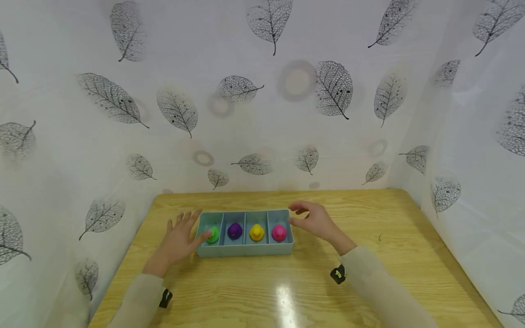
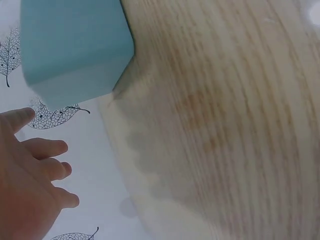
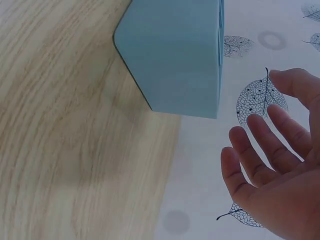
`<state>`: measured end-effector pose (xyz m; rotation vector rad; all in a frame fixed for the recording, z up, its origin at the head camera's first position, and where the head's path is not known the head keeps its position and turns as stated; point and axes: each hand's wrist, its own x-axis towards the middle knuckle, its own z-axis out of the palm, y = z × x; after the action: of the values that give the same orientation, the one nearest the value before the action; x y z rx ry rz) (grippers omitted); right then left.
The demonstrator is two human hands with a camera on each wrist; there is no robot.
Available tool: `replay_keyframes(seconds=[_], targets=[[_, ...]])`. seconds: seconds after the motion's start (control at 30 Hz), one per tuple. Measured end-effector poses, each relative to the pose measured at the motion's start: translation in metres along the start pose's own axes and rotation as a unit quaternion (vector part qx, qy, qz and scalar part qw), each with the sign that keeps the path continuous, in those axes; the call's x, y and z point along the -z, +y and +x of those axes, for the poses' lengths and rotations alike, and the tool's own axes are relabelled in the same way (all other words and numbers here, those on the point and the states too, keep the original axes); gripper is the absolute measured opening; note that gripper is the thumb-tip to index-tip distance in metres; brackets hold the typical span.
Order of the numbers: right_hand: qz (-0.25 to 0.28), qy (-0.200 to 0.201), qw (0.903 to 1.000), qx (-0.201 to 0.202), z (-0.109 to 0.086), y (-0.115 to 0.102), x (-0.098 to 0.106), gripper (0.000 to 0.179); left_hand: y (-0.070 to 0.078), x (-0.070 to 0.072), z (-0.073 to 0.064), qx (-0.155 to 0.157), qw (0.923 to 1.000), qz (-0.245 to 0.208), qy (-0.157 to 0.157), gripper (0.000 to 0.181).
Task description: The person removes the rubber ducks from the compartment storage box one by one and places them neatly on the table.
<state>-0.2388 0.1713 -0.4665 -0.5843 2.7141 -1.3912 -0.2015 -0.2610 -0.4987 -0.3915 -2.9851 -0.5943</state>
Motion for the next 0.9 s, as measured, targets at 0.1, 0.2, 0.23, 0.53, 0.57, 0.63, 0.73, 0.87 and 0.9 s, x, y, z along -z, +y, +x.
replay_keyframes(seconds=[0.1,0.2,0.23,0.53,0.57,0.63,0.73,0.87,0.9], targets=[[-0.004,-0.006,1.0,0.001,0.0,0.003,-0.004,0.042,-0.002,-0.003,-0.001,0.002,1.0,0.001,-0.002,0.082],[-0.005,-0.008,0.9999,0.006,0.0,0.004,-0.008,0.043,-0.002,-0.005,-0.003,0.0,1.0,-0.002,-0.002,0.082],[-0.005,-0.008,0.9999,0.009,0.0,0.005,-0.009,0.043,-0.002,-0.006,-0.003,0.0,1.0,-0.003,-0.002,0.082],[-0.003,-0.03,0.9995,0.004,-0.003,0.007,-0.021,0.041,0.0,-0.009,-0.009,-0.001,0.9998,0.007,-0.018,0.084],[-0.004,-0.033,0.9994,0.005,-0.003,0.007,-0.022,0.041,-0.001,-0.01,-0.009,-0.001,0.9998,0.009,-0.017,0.084],[-0.004,-0.037,0.9993,0.007,-0.003,0.008,-0.024,0.042,-0.002,-0.013,-0.01,-0.001,0.9998,0.012,-0.016,0.084],[-0.009,-0.04,0.9991,0.014,-0.003,0.007,-0.027,0.042,-0.003,-0.015,-0.01,-0.002,0.9998,0.011,-0.014,0.083],[-0.017,-0.042,0.9988,0.018,-0.004,0.005,-0.03,0.041,-0.004,-0.018,-0.012,-0.002,0.9999,0.005,-0.012,0.083],[-0.021,-0.043,0.9987,0.019,-0.004,0.005,-0.03,0.04,-0.004,-0.018,-0.012,-0.002,0.9999,0.004,-0.01,0.083]])
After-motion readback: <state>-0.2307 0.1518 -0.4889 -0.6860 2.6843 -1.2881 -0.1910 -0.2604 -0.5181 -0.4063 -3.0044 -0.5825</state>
